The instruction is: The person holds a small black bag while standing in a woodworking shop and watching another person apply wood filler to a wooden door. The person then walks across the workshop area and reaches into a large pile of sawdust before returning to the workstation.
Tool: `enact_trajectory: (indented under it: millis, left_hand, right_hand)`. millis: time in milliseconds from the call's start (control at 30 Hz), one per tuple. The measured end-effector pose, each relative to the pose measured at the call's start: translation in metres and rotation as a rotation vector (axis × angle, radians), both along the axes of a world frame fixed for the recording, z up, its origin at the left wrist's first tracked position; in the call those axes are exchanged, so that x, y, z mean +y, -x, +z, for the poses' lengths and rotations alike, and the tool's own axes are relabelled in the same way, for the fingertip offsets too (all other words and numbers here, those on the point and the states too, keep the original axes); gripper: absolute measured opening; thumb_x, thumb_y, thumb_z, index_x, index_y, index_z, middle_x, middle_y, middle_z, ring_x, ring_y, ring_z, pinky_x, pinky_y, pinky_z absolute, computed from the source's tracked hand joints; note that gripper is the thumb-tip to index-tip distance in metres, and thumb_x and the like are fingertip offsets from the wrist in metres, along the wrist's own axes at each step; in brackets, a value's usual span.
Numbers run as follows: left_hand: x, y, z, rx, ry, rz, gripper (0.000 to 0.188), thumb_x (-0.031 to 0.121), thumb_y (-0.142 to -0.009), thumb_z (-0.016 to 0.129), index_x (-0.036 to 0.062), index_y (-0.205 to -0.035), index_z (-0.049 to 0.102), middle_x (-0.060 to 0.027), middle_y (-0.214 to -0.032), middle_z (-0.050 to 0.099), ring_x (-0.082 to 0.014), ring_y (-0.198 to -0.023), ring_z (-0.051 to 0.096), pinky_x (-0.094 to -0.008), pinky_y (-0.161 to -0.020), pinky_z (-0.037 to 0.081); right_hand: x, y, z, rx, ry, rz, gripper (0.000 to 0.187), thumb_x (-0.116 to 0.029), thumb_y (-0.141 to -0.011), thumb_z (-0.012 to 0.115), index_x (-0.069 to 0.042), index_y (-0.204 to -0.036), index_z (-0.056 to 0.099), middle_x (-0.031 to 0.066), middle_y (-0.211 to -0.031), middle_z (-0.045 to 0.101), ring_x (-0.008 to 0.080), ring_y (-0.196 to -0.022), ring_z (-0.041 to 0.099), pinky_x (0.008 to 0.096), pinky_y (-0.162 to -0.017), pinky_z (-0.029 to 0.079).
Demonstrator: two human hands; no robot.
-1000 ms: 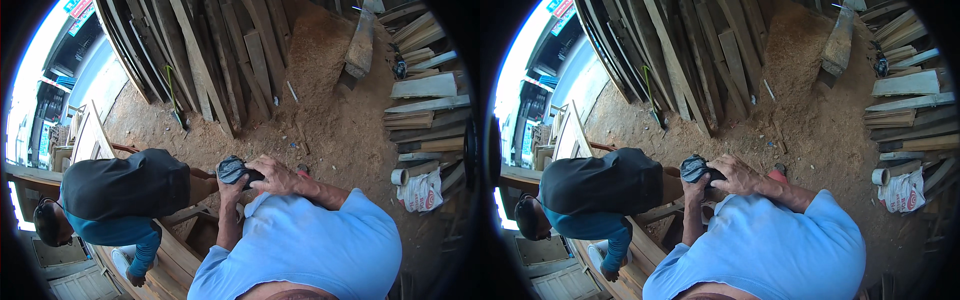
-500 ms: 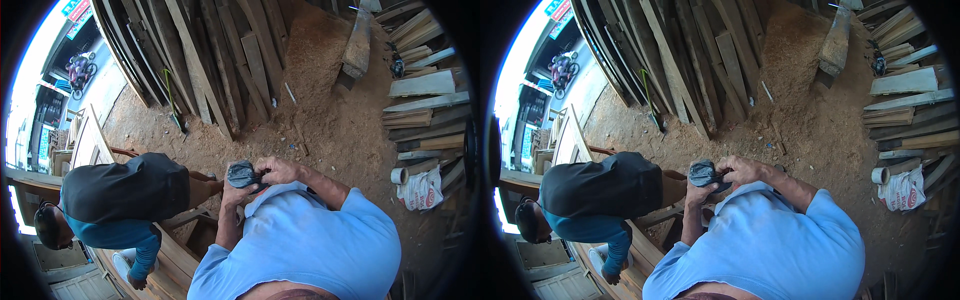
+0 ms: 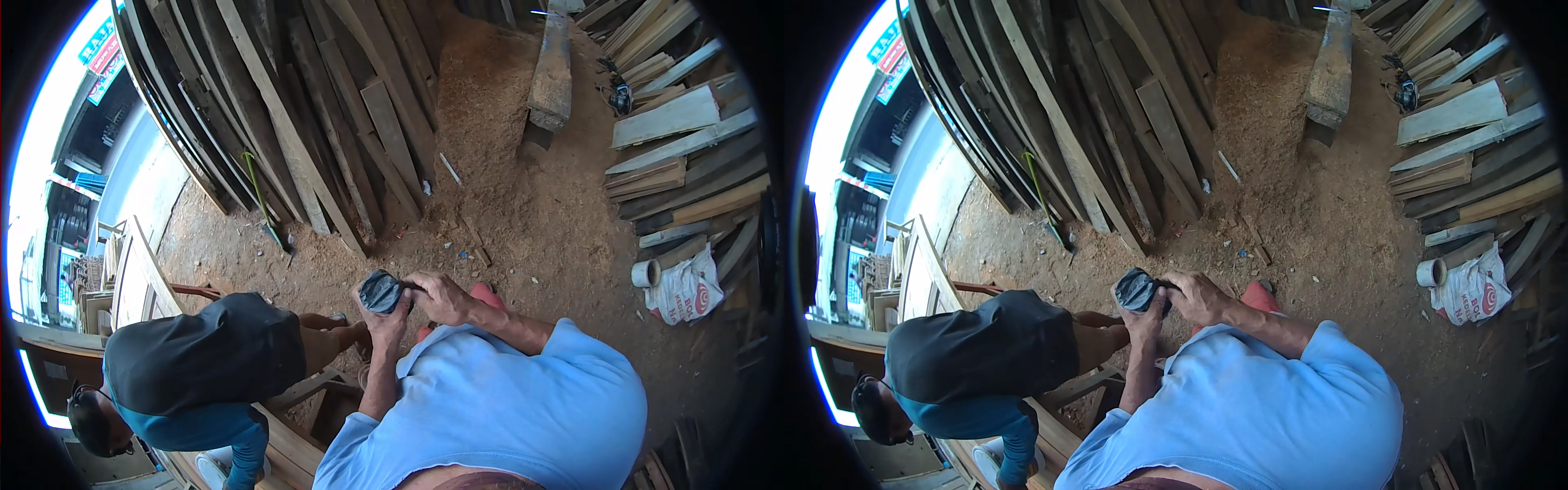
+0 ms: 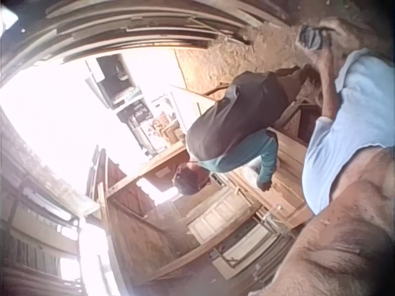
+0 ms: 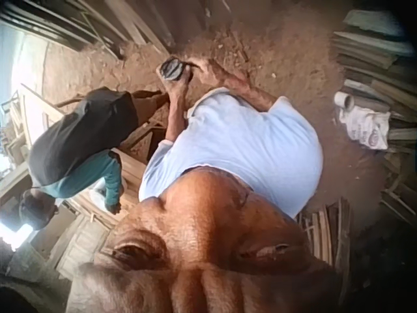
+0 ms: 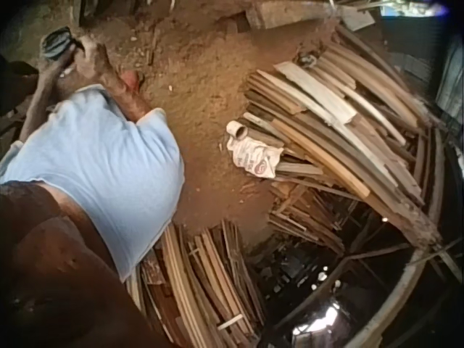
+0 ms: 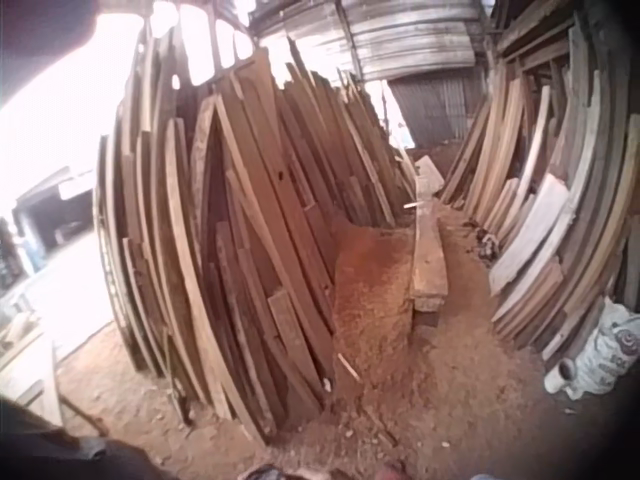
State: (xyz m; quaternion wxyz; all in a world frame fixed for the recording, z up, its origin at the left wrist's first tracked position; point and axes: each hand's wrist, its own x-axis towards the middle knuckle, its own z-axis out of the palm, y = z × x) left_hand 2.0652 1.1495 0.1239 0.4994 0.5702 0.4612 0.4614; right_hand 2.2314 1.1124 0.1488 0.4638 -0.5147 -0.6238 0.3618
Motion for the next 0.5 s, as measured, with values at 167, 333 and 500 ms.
enact_trajectory:
  millis: [167,333,500]
  left_hand:
    - [0.017,-0.019,-0.001,-0.008,0.022,-0.16,0.065,0.017,-0.081,0.083,0.0023,-0.129,0.042,-0.0087,-0.117,0.056,-0.017,-0.109,0.057,-0.0323,-0.099,0.045]
    - [0.04,-0.049,-0.003,-0.144,0.151,-0.341,0.072,0.013,-0.081,0.084,0.0018,-0.138,0.042,-0.0088,-0.127,0.057,-0.0176,-0.118,0.057,-0.0336,-0.105,0.044]
    - [0.072,-0.073,-0.003,-0.219,0.206,-0.333,0.08,0.012,-0.079,0.085,0.0032,-0.144,0.038,-0.0057,-0.127,0.057,-0.0161,-0.12,0.055,-0.033,-0.107,0.042]
  right_hand:
    - [0.004,-0.014,-0.027,-0.258,-0.136,-0.01,0.054,-0.022,-0.088,0.065,0.005,-0.131,0.047,0.0278,-0.127,0.055,0.0427,-0.123,0.052,0.0506,-0.101,0.043]
    - [0.033,-0.05,-0.022,-0.071,0.011,-0.002,0.057,-0.023,-0.08,0.075,0.003,-0.124,0.049,0.0251,-0.106,0.063,0.0454,-0.1,0.063,0.0507,-0.086,0.05]
    - [0.078,-0.09,-0.01,-0.031,-0.017,0.102,0.063,-0.023,-0.075,0.077,0.003,-0.126,0.051,0.0239,-0.11,0.063,0.0441,-0.104,0.062,0.05,-0.091,0.048]
